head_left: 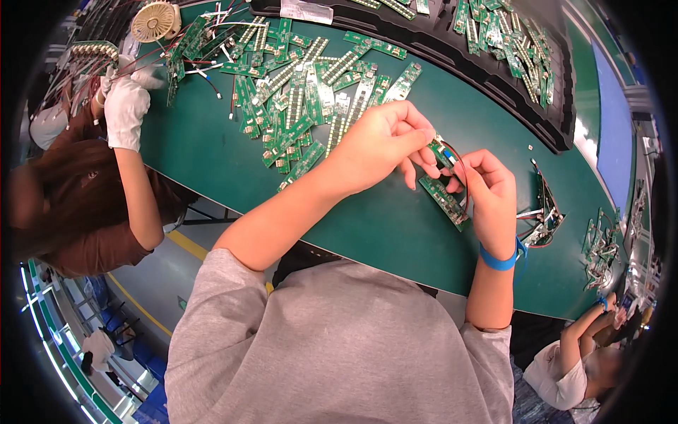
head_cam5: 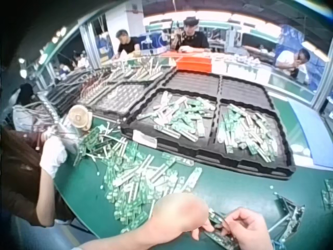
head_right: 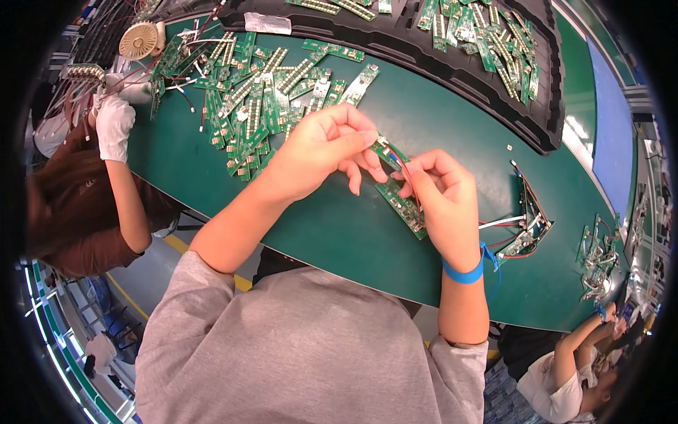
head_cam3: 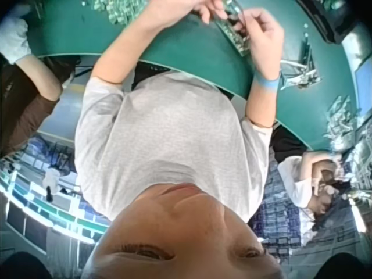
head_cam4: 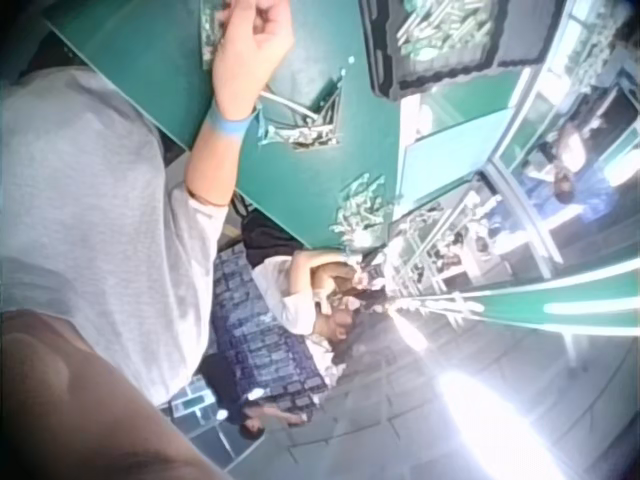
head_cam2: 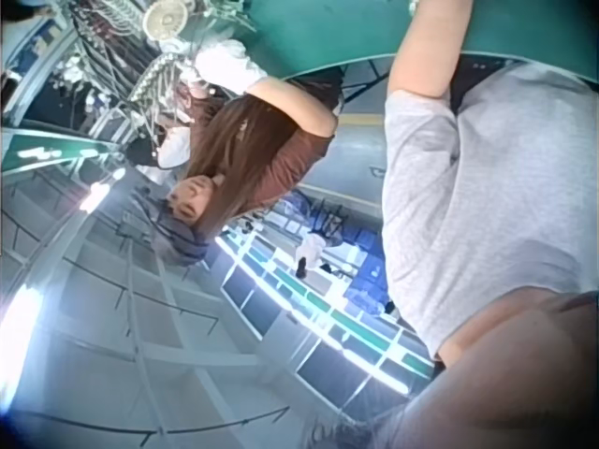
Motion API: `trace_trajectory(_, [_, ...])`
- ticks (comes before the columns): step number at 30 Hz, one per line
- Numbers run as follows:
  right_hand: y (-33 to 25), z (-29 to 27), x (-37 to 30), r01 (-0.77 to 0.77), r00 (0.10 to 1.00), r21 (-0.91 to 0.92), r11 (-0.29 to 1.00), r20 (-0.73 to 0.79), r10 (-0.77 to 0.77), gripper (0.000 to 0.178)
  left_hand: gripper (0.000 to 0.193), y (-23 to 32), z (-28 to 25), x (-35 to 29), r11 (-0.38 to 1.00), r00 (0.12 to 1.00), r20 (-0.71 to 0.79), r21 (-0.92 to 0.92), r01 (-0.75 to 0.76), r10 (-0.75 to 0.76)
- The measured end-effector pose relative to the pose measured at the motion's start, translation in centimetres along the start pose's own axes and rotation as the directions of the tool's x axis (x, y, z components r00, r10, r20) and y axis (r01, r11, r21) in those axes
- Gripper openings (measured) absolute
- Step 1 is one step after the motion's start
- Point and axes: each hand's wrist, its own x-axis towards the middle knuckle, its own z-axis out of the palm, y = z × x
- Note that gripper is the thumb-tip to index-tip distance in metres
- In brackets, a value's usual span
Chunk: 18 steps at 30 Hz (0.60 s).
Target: Assembling electronic components by connecting wire harnesses to printed circuit boards.
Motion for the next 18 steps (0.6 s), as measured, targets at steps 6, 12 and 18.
trace_trajectory(6, [0.20, 0.02, -0.02, 0.012, 1.000, -0.034, 0.999, -0.020, -0.013, 0.006, 0.015, -0.18, -0.05, -0.11, 1.000, 1.000, 0.024, 0.007, 0.020, -0.020])
trace_trajectory(12, [-0.36, 0.40, -0.10, 0.030, 0.997, -0.124, 0.992, -0.072, -0.039, 0.008, 0.020, -0.03, 0.57, -0.49, 0.980, 0.998, -0.003, 0.190, -0.059, 0.061])
trace_trajectory(18, [-0.15, 0.81, -0.29, 0.078, 0.989, -0.217, 0.973, -0.103, -0.102, 0.008, 0.028, -0.84, 0.59, -0.29, 0.946, 0.995, 0.009, 0.309, -0.100, 0.103])
